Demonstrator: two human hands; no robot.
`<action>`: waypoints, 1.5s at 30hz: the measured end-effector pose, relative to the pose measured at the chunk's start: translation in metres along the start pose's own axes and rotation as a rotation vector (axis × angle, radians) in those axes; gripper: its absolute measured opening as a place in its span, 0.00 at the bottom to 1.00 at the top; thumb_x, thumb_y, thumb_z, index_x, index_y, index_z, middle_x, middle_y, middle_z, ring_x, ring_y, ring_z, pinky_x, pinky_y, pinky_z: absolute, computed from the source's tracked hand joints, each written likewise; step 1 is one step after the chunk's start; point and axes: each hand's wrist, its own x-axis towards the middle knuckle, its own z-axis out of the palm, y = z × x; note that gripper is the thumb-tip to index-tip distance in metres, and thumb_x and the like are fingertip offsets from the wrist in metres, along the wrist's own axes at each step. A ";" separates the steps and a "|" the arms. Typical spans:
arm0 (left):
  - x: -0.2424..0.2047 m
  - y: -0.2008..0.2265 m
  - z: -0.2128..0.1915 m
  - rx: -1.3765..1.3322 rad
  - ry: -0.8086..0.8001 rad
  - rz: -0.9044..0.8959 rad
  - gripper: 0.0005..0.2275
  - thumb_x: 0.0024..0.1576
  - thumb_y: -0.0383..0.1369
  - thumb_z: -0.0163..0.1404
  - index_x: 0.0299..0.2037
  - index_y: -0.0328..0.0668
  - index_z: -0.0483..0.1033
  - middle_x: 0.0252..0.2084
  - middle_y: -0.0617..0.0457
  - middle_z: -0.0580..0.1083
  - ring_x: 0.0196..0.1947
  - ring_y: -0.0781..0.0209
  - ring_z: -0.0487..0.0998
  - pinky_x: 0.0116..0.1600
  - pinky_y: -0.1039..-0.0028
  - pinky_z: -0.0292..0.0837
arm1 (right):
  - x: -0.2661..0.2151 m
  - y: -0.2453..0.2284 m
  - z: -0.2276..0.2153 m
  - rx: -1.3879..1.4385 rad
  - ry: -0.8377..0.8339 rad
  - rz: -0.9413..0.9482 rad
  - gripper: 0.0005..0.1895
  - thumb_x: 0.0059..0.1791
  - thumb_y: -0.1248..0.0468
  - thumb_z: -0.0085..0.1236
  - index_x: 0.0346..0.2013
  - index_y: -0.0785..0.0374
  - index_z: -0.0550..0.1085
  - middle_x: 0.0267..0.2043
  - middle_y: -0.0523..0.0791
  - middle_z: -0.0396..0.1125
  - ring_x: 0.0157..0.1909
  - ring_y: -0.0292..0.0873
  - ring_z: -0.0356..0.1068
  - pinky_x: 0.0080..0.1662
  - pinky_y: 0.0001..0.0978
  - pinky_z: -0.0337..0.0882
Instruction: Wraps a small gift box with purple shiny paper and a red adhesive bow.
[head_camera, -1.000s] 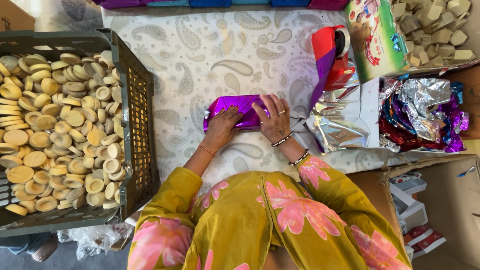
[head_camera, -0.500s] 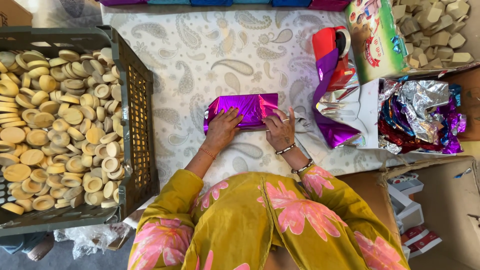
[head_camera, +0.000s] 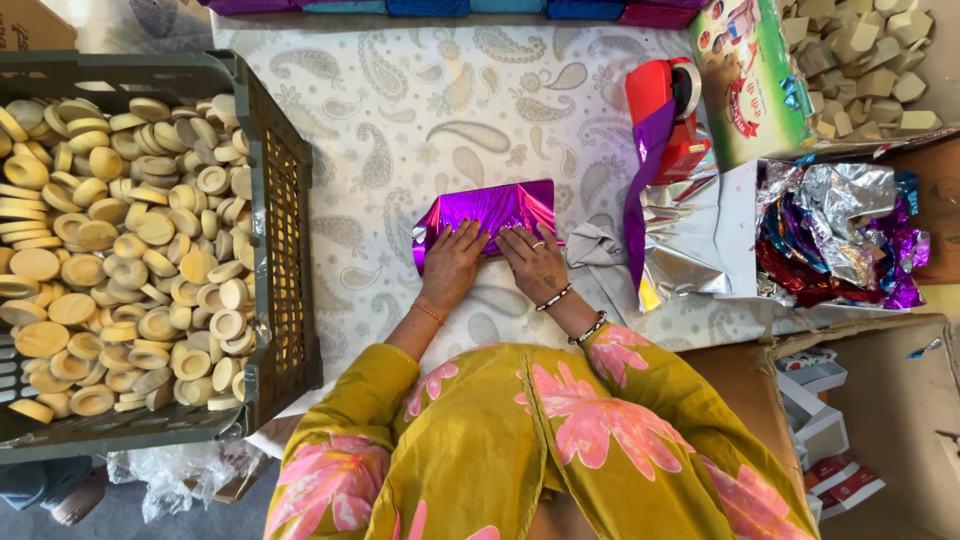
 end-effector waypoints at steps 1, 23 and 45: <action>-0.001 0.001 0.000 0.001 0.003 0.004 0.17 0.55 0.31 0.56 0.55 0.42 0.78 0.63 0.46 0.73 0.67 0.51 0.70 0.69 0.57 0.63 | 0.000 0.000 0.001 -0.004 0.003 0.000 0.20 0.48 0.64 0.57 0.55 0.56 0.77 0.63 0.39 0.69 0.65 0.40 0.65 0.69 0.47 0.56; -0.019 0.009 -0.092 0.061 0.354 -0.164 0.19 0.59 0.35 0.57 0.60 0.41 0.75 0.65 0.41 0.69 0.68 0.43 0.68 0.69 0.55 0.63 | -0.001 -0.003 0.005 0.009 0.019 0.019 0.18 0.48 0.66 0.55 0.52 0.55 0.78 0.62 0.39 0.69 0.64 0.40 0.67 0.68 0.47 0.57; -0.020 -0.002 -0.011 0.079 0.047 0.058 0.17 0.55 0.25 0.49 0.55 0.36 0.77 0.61 0.45 0.74 0.64 0.51 0.73 0.70 0.64 0.63 | 0.000 0.006 0.005 -0.022 0.057 -0.040 0.19 0.48 0.65 0.54 0.53 0.53 0.78 0.61 0.39 0.70 0.63 0.40 0.67 0.68 0.48 0.57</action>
